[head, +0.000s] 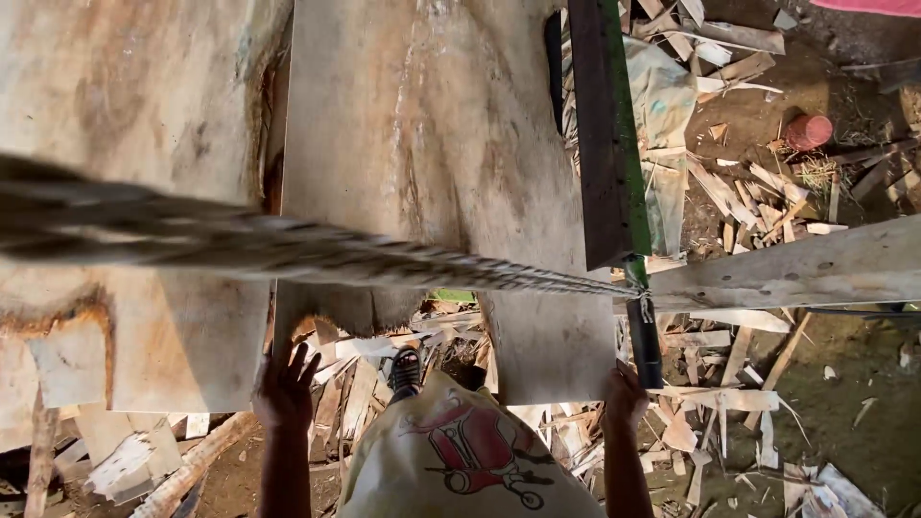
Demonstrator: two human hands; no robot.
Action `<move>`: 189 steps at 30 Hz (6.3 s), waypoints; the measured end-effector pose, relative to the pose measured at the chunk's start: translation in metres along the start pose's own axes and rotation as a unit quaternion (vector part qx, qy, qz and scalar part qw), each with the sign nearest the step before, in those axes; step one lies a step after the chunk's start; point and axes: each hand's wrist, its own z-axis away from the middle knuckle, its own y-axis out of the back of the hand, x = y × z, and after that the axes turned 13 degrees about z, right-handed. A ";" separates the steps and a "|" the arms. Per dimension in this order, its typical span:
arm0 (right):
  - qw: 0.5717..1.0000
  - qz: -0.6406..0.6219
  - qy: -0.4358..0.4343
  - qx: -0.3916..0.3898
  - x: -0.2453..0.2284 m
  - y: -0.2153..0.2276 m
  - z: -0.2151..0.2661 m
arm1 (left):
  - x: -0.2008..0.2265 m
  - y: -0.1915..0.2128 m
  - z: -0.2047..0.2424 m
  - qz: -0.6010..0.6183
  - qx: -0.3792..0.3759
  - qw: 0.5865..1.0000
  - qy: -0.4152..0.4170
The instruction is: Sorting and feeding thin sheets of wood veneer or bark into a processing machine.
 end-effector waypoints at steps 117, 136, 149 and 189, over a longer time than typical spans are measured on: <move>0.881 0.410 0.051 -0.230 -0.259 -0.039 0.066 | -0.055 -0.184 -0.305 -0.434 -0.186 0.881 -0.031; 0.885 0.426 -0.033 -0.184 -0.132 -0.059 0.014 | -0.047 -0.168 -0.299 -0.386 -0.236 0.892 -0.013; 0.932 0.266 -0.035 -0.244 -0.281 -0.007 0.068 | -0.029 -0.149 -0.259 -0.388 -0.226 0.892 0.056; 0.936 0.180 0.273 -0.127 -0.134 -0.150 0.078 | -0.024 -0.173 -0.113 -0.077 -0.011 0.995 -0.063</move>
